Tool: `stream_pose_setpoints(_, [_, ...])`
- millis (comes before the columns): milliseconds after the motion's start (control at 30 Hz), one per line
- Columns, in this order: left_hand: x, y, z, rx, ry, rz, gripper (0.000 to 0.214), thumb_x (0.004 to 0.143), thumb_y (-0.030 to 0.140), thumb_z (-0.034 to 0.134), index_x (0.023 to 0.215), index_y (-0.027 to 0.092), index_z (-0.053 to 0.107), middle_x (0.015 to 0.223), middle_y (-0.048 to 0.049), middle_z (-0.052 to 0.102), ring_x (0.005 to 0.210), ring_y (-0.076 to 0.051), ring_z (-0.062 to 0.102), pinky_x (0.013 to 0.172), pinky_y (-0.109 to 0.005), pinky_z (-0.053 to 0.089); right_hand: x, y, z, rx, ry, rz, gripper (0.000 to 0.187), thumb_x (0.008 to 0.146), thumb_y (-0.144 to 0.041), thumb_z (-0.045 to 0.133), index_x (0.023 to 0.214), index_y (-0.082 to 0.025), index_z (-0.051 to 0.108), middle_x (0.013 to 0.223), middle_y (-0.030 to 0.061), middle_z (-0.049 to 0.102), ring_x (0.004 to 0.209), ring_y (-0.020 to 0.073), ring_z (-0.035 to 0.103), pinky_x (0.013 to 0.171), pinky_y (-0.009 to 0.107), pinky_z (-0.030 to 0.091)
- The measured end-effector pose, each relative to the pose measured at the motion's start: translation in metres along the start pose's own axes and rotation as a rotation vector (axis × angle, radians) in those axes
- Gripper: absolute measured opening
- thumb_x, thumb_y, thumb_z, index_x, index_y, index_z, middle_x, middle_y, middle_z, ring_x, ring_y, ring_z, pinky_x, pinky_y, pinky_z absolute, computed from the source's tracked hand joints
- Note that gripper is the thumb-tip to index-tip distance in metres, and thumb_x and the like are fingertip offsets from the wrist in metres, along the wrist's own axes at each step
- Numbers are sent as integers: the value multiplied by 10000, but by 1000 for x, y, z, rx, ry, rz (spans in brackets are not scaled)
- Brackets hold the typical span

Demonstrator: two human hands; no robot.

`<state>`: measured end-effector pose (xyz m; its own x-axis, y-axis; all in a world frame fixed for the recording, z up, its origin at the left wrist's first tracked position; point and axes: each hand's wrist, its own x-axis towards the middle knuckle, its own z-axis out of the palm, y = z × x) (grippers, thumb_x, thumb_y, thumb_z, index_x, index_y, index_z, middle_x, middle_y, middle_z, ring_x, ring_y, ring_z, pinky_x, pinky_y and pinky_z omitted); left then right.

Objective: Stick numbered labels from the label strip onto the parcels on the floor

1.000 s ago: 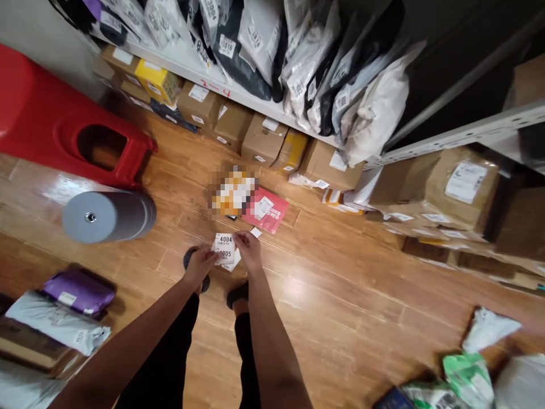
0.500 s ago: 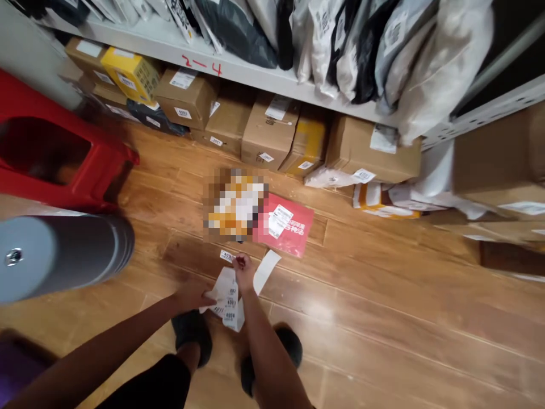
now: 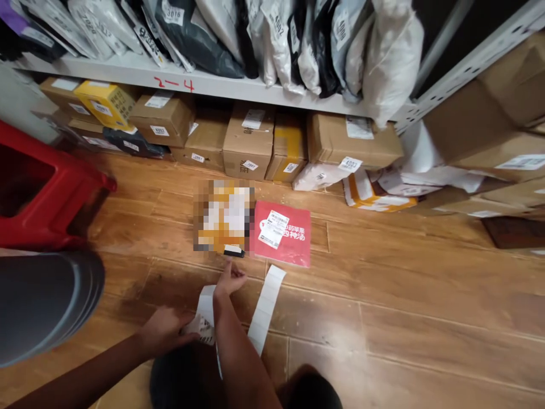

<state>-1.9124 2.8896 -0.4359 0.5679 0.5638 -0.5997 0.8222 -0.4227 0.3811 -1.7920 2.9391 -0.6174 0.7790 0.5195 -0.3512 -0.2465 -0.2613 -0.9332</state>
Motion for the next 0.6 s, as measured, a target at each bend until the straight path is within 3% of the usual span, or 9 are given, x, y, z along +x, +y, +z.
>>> stream_pose_setpoints(133, [5, 0, -3, 93, 39, 24, 351, 788, 565, 536, 847, 244, 667, 878, -39, 716, 827, -254, 652, 680, -287, 425, 3, -11, -10, 0, -134, -102, 317, 711, -454, 614, 862, -179, 575, 949, 107, 633, 929, 238, 589, 788, 360, 491])
stream_pose_setpoints(200, [9, -1, -9, 67, 105, -28, 371, 729, 601, 583, 836, 255, 664, 852, -27, 716, 809, -253, 654, 653, -276, 409, 4, -20, -23, 20, -76, -77, 359, 744, -461, 566, 959, -174, 571, 1041, 128, 613, 999, 246, 569, 828, 368, 473])
stream_pose_setpoints(267, [15, -1, -16, 23, 188, -123, 424, 662, 643, 618, 789, 240, 657, 755, -24, 706, 729, -243, 650, 610, -268, 386, 4, -32, -41, 79, -170, -4, 392, 810, -496, 473, 1026, -181, 561, 1043, 126, 621, 988, 241, 582, 822, 369, 474])
stream_pose_setpoints(333, [24, -1, -21, -90, 279, -199, 451, 629, 652, 636, 736, 214, 640, 668, -17, 680, 645, -218, 629, 575, -257, 368, 0, -47, -61, 139, -562, 32, 437, 839, -547, 428, 1051, -199, 584, 997, 100, 648, 940, 232, 609, 797, 357, 487])
stream_pose_setpoints(400, [36, -4, -23, -314, 363, -211, 417, 651, 606, 641, 725, 196, 633, 653, -12, 668, 623, -199, 613, 562, -247, 375, -5, -62, -78, 124, -972, 5, 444, 805, -574, 501, 1041, -217, 618, 942, 68, 666, 876, 224, 623, 753, 337, 496])
stream_pose_setpoints(433, [42, -6, -23, -462, 390, -202, 388, 669, 570, 641, 746, 189, 641, 680, -15, 677, 644, -198, 615, 574, -245, 394, -6, -69, -84, 90, -1076, -14, 422, 778, -562, 559, 1018, -223, 632, 912, 53, 669, 833, 215, 624, 728, 323, 496])
stream_pose_setpoints(467, [48, -8, -22, -609, 393, -197, 370, 683, 539, 637, 776, 181, 653, 717, -24, 689, 674, -202, 620, 596, -248, 418, -8, -75, -88, 51, -1099, -29, 383, 754, -534, 611, 979, -226, 642, 868, 36, 668, 779, 202, 619, 697, 306, 492])
stream_pose_setpoints(533, [57, -11, -22, -802, 322, -207, 378, 687, 512, 641, 817, 159, 677, 780, -52, 706, 722, -221, 631, 643, -270, 458, -10, -85, -91, -6, -996, -52, 292, 750, -474, 646, 900, -223, 637, 776, 7, 647, 685, 171, 593, 643, 277, 476])
stream_pose_setpoints(600, [63, -11, -22, -810, 278, -205, 400, 628, 486, 706, 849, 152, 696, 833, -72, 713, 759, -233, 638, 685, -286, 478, -11, -93, -89, -20, -899, -84, 255, 780, -453, 618, 888, -222, 613, 764, -1, 631, 679, 161, 580, 643, 266, 469])
